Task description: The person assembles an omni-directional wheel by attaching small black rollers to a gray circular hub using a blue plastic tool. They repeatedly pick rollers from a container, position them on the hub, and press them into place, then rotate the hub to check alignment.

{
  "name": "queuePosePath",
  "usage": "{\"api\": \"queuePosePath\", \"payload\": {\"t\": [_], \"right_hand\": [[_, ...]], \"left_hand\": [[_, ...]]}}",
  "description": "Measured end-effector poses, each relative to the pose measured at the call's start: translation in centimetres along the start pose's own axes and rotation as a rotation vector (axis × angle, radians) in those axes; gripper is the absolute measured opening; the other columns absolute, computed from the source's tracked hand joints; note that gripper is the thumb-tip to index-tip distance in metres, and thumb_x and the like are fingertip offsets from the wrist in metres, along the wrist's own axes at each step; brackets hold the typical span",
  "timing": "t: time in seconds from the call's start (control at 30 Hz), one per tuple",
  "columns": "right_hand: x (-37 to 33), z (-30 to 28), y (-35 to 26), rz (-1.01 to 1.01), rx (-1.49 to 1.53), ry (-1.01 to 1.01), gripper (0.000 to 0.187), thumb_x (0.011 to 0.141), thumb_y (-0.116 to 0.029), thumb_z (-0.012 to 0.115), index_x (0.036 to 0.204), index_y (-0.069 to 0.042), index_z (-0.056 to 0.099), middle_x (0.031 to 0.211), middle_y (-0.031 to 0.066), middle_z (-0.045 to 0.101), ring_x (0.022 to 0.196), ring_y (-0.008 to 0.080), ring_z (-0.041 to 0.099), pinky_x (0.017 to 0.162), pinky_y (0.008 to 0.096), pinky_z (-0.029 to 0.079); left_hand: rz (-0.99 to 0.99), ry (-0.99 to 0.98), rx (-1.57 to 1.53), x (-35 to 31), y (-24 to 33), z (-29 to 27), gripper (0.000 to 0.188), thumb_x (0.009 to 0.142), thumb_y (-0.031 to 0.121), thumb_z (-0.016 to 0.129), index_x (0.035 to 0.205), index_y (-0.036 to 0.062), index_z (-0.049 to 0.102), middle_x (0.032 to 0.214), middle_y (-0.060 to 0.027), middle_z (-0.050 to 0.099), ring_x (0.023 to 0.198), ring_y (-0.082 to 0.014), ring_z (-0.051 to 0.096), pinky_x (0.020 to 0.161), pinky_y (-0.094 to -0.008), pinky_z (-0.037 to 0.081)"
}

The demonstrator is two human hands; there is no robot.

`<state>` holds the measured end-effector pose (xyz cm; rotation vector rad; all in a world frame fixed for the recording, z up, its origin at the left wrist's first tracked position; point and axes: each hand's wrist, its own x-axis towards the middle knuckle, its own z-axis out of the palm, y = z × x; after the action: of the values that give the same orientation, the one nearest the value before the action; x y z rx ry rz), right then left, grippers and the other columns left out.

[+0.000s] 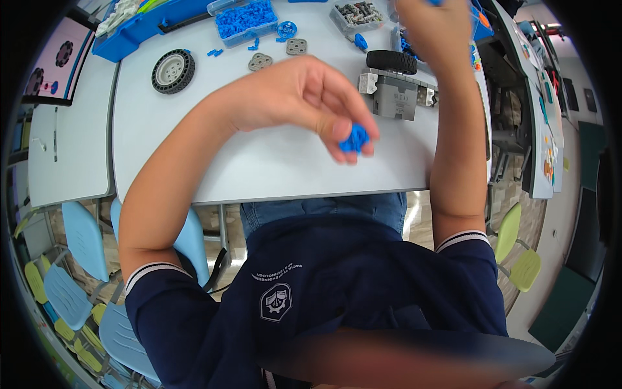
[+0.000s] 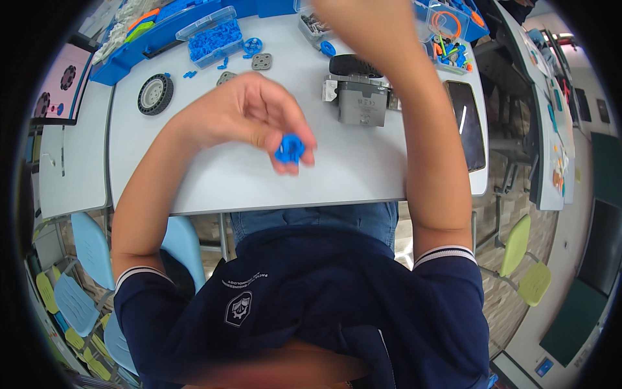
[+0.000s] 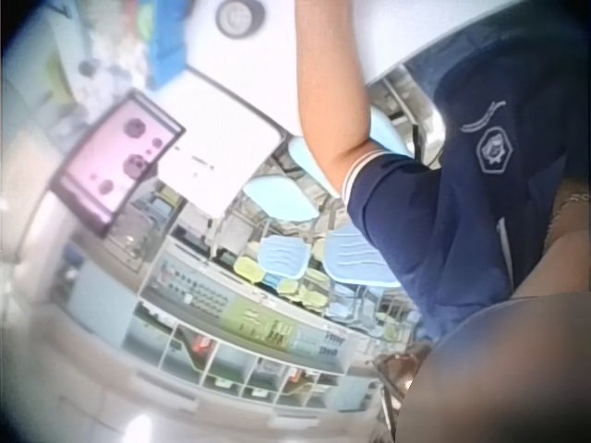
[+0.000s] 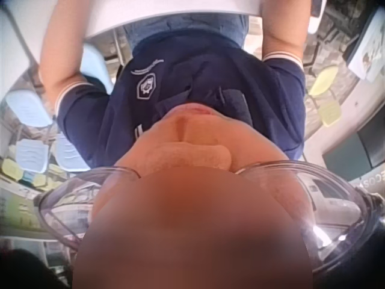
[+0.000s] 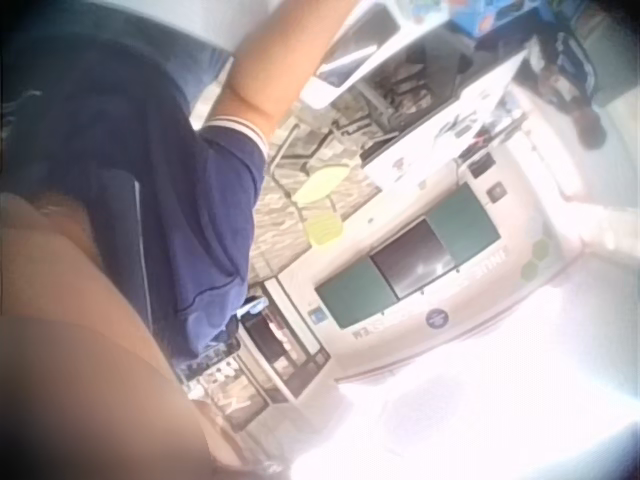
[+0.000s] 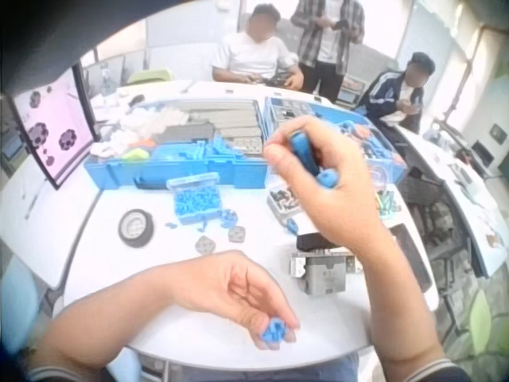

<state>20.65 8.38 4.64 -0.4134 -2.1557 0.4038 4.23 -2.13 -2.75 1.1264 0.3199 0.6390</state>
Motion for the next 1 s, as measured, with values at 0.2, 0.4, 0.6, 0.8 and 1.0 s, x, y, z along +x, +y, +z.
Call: {"api": "queuePosePath", "payload": {"t": [0.2,0.4,0.6,0.8,1.0], "right_hand": [[-1.6,6.5,0.6,-0.299,-0.177,-0.458,0.022,0.079,-0.008,0.072,0.101,-0.004,0.070,0.097,0.0110,0.068,0.094,0.0287,0.070,0.076,0.0440,0.054],[-2.3,9.6,0.8,-0.440,-0.503,-0.462,0.015,0.080,-0.012,0.073,0.094,-0.008,0.073,0.093,0.0073,0.071,0.094,0.0247,0.072,0.078,0.0380,0.056],[-2.3,11.2,0.5,-0.376,-0.595,-0.650,0.008,0.076,-0.012,0.073,0.083,-0.009,0.074,0.078,0.0059,0.074,0.078,0.0257,0.074,0.071,0.0386,0.057],[-2.2,10.1,0.5,-0.351,-0.530,-0.549,0.014,0.075,-0.011,0.072,0.088,-0.007,0.074,0.081,0.0080,0.074,0.079,0.0286,0.074,0.067,0.0368,0.057],[-0.4,0.6,0.9,-0.096,-0.119,-0.449,0.011,0.088,-0.004,0.072,0.097,-0.002,0.065,0.091,0.0101,0.062,0.077,0.0196,0.061,0.065,0.0314,0.049]], "left_hand": [[-0.211,-0.186,-0.025,0.2,-0.6,0.9,0.027,0.090,0.004,0.076,0.114,-0.0080,0.071,0.105,-0.0177,0.075,0.094,-0.0242,0.075,0.086,-0.0355,0.063],[-0.346,-0.239,0.040,0.3,-1.0,1.2,0.027,0.088,0.003,0.078,0.112,-0.0076,0.072,0.106,-0.0177,0.075,0.094,-0.0225,0.075,0.084,-0.0340,0.063],[-0.337,-0.223,0.064,0.4,-1.2,1.2,0.024,0.090,0.005,0.077,0.111,-0.0066,0.072,0.104,-0.0162,0.075,0.092,-0.0215,0.075,0.085,-0.0329,0.062],[-0.319,-0.093,0.107,0.6,-1.2,1.1,0.029,0.089,0.003,0.078,0.115,-0.0065,0.071,0.107,-0.0168,0.075,0.095,-0.0222,0.075,0.087,-0.0329,0.062],[-0.092,0.246,0.132,0.9,-1.1,0.4,0.034,0.097,0.021,0.071,0.121,-0.0027,0.070,0.109,-0.0160,0.074,0.097,-0.0212,0.074,0.089,-0.0327,0.060]]}}
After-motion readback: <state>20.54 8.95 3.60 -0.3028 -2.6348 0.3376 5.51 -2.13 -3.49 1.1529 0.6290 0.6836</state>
